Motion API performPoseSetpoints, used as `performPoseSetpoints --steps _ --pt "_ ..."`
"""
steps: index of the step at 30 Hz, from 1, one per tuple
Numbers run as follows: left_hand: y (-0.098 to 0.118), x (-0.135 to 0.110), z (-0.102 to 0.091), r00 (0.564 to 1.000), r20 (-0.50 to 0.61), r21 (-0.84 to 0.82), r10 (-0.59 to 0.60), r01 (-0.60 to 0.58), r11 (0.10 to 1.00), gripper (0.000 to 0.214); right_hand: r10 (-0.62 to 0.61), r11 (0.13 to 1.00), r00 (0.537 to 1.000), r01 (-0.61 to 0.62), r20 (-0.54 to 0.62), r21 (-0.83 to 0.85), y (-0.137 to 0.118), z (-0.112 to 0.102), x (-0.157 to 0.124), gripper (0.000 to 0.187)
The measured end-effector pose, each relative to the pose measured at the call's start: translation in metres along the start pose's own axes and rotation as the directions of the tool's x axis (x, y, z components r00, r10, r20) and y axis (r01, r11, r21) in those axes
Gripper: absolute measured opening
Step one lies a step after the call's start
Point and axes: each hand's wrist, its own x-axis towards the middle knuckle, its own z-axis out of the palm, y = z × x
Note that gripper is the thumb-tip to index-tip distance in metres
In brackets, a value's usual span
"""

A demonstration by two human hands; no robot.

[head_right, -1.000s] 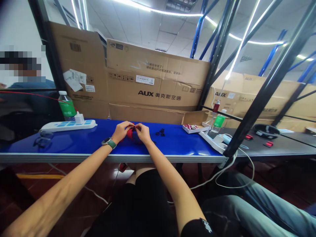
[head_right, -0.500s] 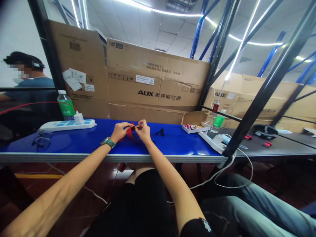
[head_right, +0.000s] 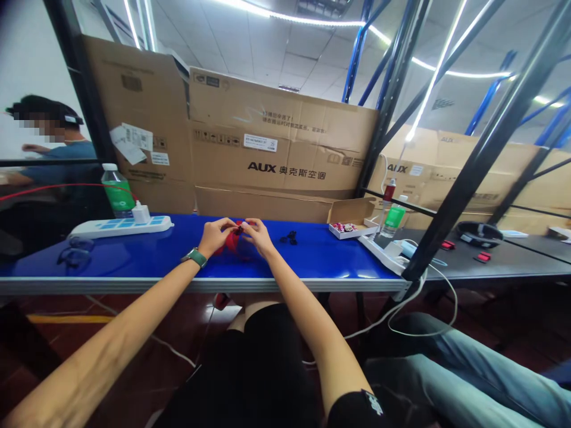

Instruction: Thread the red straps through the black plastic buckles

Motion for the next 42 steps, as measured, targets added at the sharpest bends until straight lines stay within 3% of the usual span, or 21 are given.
performPoseSetpoints --steps 3,7,16,22,25,35,39,42 --pt "0.000 0.000 0.002 0.999 0.034 0.069 0.016 -0.018 0.997 0.011 0.084 0.996 0.995 -0.083 0.048 -0.022 0.004 0.004 -0.001 0.057" --pt "-0.002 0.002 0.004 0.999 0.012 0.100 0.030 -0.031 0.994 0.008 0.100 0.994 0.993 -0.102 0.056 0.041 0.004 0.001 0.000 0.058" --pt "-0.006 0.002 0.004 1.000 0.007 0.074 0.013 -0.013 0.997 0.018 0.032 0.997 0.999 -0.030 0.017 -0.071 0.001 0.001 0.003 0.043" --pt "-0.001 0.002 -0.001 0.995 0.073 0.129 0.069 -0.078 0.989 0.010 0.024 0.999 0.998 -0.022 0.052 -0.049 0.000 0.000 0.001 0.043" --pt "0.001 0.002 -0.001 0.997 0.040 0.123 0.068 -0.073 0.990 0.011 -0.011 0.997 0.999 0.013 0.035 -0.078 -0.002 0.000 0.000 0.044" --pt "-0.001 0.001 0.003 1.000 0.013 0.050 0.010 -0.011 0.999 0.022 0.043 0.999 0.995 -0.042 0.087 -0.010 -0.005 0.002 -0.002 0.045" --pt "-0.004 0.001 0.003 1.000 0.015 0.084 0.011 -0.012 0.996 0.016 0.103 0.993 0.989 -0.108 0.110 0.038 -0.004 0.000 -0.002 0.049" --pt "-0.007 0.003 -0.001 1.000 0.013 0.062 -0.008 0.007 0.998 0.011 0.180 0.984 0.976 -0.178 0.123 -0.024 -0.009 -0.006 -0.002 0.051"
